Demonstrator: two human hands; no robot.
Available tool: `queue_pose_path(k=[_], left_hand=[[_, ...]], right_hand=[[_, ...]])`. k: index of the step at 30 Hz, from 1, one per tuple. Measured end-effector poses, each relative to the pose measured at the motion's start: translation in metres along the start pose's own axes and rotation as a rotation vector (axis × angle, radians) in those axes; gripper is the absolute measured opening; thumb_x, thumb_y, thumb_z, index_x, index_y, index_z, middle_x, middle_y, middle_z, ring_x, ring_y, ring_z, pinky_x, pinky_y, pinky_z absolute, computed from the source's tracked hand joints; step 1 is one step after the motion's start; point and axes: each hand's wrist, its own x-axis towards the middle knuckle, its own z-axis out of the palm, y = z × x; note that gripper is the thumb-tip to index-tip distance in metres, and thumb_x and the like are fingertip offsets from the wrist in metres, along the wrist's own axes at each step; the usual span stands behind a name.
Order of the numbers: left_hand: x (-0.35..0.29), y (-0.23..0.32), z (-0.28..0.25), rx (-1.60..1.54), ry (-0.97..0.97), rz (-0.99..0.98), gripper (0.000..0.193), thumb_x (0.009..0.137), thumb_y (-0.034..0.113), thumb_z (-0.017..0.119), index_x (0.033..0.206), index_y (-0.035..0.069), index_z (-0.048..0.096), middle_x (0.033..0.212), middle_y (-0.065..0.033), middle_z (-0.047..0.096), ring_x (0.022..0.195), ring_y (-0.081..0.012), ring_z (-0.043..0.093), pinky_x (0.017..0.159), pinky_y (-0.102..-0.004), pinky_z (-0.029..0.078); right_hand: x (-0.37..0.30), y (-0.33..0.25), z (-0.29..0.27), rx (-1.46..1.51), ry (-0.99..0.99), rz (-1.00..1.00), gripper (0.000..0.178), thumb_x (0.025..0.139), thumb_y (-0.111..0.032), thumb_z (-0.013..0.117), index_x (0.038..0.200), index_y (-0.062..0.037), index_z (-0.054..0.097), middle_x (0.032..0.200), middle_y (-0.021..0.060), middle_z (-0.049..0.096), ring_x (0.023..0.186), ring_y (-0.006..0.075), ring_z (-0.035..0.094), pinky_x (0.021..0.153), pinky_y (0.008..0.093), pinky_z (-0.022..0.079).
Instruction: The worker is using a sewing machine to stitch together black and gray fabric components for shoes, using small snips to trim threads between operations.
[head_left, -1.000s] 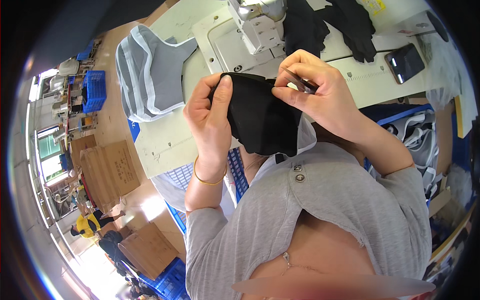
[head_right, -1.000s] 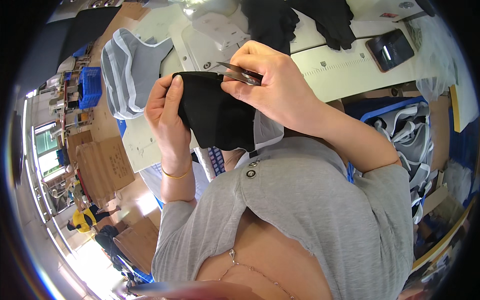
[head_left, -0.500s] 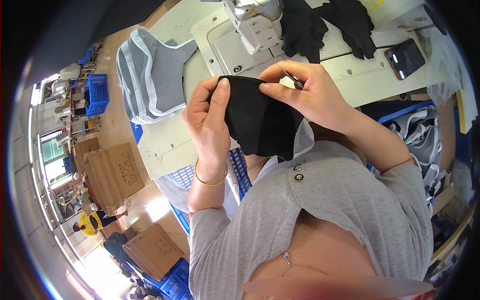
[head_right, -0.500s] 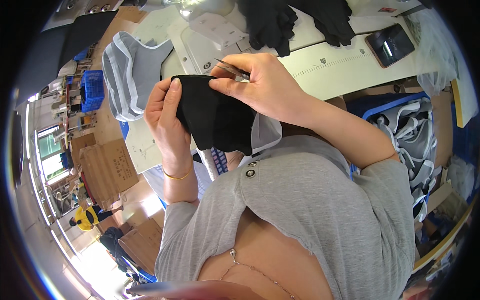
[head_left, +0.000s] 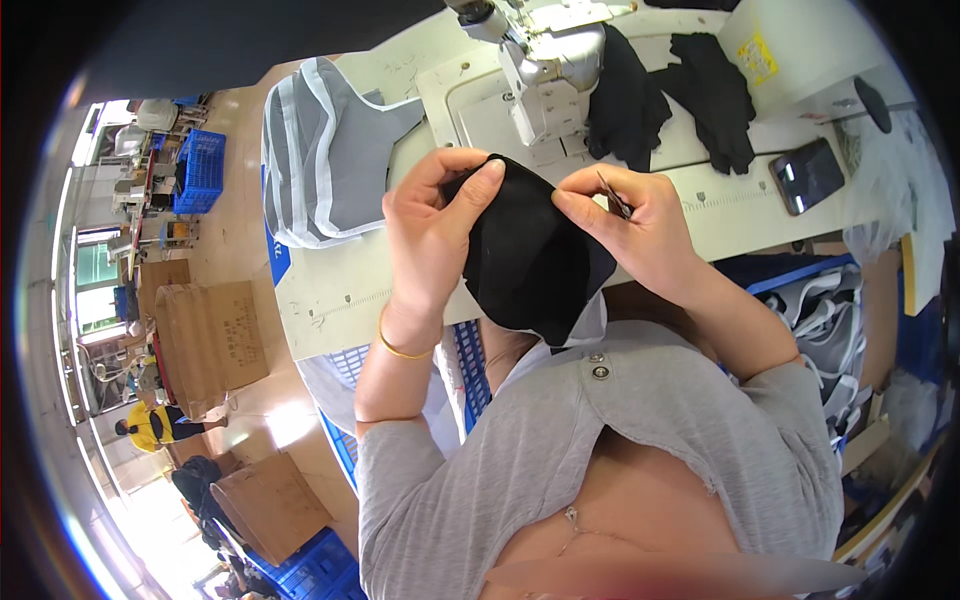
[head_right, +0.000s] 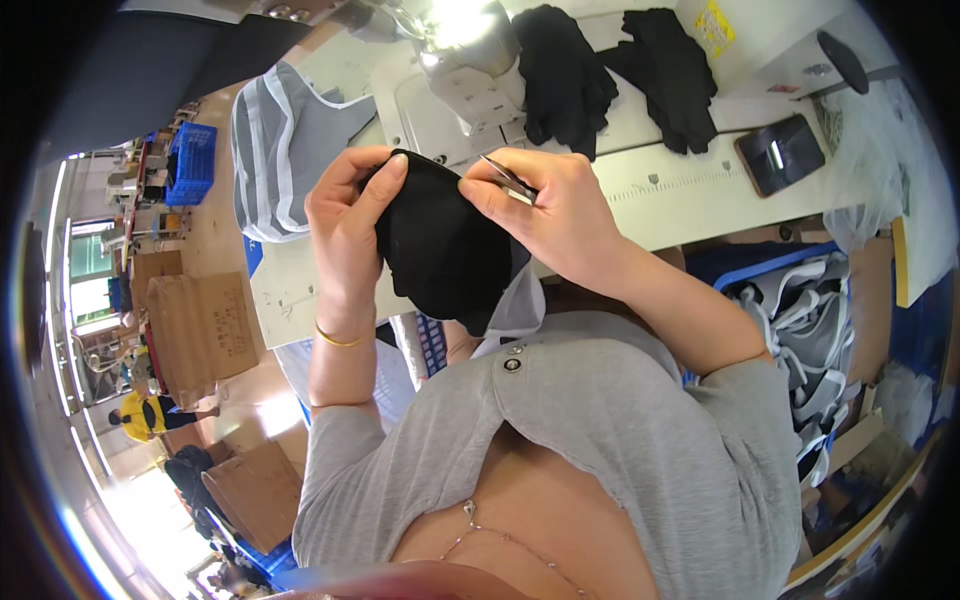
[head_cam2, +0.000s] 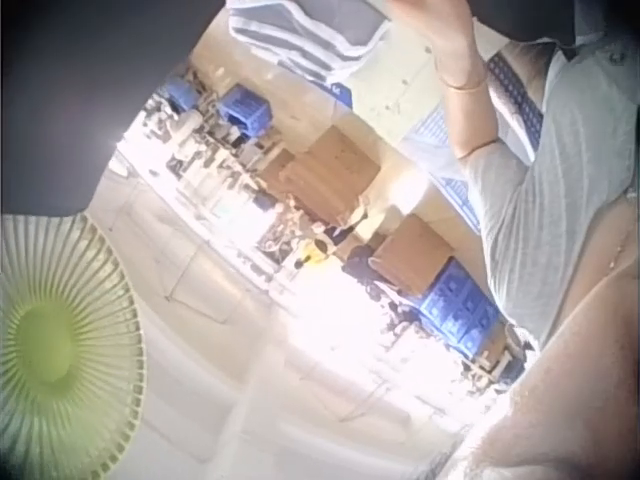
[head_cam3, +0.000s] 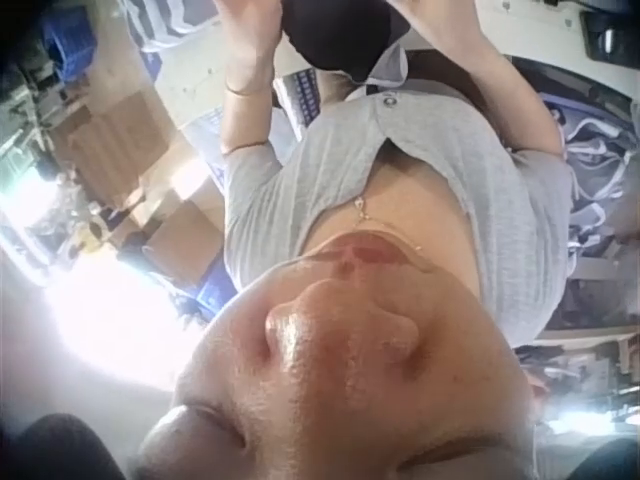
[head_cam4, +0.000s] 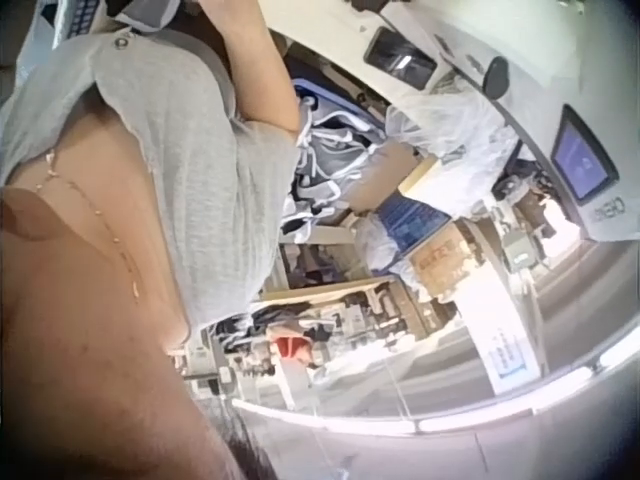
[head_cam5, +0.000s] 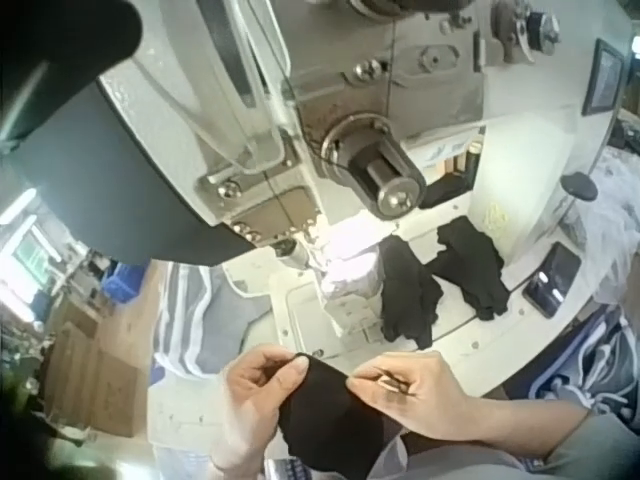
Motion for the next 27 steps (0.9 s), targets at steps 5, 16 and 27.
queue_pose_path(k=[5,16,27], left_hand=[[0.033,0.012,-0.009,-0.043,-0.231,-0.062,0.014,0.089,0.008,0.069,0.096,-0.004,0.068,0.080,-0.0015,0.066,0.073,-0.0042,0.057,0.066,-0.0188,0.046],[0.102,0.030,-0.004,-0.178,-0.314,-0.170,0.011,0.083,0.000,0.070,0.094,-0.003,0.069,0.088,-0.0089,0.070,0.077,-0.0115,0.065,0.071,-0.0229,0.053],[0.114,0.038,0.001,-0.061,-0.269,-0.192,0.024,0.083,-0.001,0.067,0.105,-0.005,0.061,0.098,-0.0119,0.069,0.086,-0.0172,0.067,0.079,-0.0271,0.054]], right_hand=[[0.001,-0.012,-0.007,0.069,0.059,-0.025,0.013,0.090,-0.012,0.067,0.086,0.0010,0.068,0.066,-0.0025,0.059,0.063,0.0009,0.049,0.054,0.0201,0.039],[0.041,-0.011,-0.006,0.335,0.197,-0.057,0.014,0.090,-0.013,0.068,0.083,0.0000,0.069,0.064,-0.0075,0.051,0.059,0.0000,0.041,0.052,0.0197,0.031],[0.047,-0.006,-0.006,0.385,0.229,-0.081,0.014,0.090,-0.013,0.068,0.085,0.0003,0.069,0.065,-0.0078,0.051,0.060,0.0003,0.041,0.053,0.0195,0.031]])
